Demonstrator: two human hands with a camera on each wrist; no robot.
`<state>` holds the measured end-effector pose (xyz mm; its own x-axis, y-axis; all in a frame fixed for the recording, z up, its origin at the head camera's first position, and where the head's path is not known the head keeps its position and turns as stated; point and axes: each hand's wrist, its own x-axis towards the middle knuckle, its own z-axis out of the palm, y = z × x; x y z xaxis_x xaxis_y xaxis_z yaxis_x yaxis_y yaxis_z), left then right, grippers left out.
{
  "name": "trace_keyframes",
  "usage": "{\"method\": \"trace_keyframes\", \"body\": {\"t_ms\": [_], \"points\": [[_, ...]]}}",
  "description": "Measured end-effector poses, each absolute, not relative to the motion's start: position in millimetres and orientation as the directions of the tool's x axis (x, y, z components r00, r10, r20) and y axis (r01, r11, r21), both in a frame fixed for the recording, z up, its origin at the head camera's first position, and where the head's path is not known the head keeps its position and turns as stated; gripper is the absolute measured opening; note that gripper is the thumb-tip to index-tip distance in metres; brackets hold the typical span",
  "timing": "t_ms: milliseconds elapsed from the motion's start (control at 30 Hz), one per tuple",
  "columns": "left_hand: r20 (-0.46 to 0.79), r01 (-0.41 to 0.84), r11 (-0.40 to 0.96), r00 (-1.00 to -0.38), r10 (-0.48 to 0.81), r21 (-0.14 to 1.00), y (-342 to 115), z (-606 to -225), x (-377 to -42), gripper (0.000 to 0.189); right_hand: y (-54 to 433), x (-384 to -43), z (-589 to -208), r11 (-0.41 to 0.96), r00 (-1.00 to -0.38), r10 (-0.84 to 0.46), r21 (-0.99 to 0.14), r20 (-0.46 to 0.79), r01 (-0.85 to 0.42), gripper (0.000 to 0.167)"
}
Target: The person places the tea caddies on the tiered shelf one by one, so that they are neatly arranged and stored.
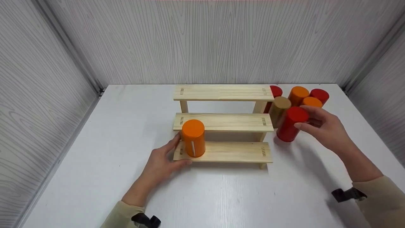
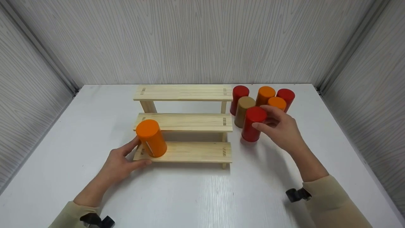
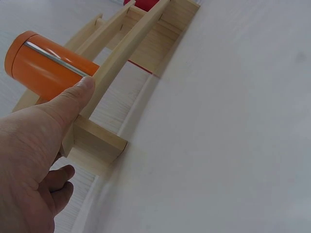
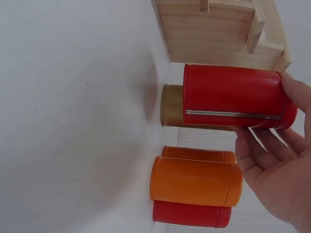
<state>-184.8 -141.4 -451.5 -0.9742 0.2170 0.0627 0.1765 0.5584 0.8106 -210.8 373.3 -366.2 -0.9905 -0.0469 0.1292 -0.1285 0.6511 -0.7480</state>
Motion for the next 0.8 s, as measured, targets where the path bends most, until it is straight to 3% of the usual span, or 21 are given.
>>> {"method": "trace_keyframes", "body": {"t_ms": [800], "points": [[0.075,0.188,0.555,-0.973,0.22,0.81,-141,-452,-186,0.107,361,-182,-331,0.657,-0.96,-0.13,-0.704,0.246,-0.27,0.056]]}}
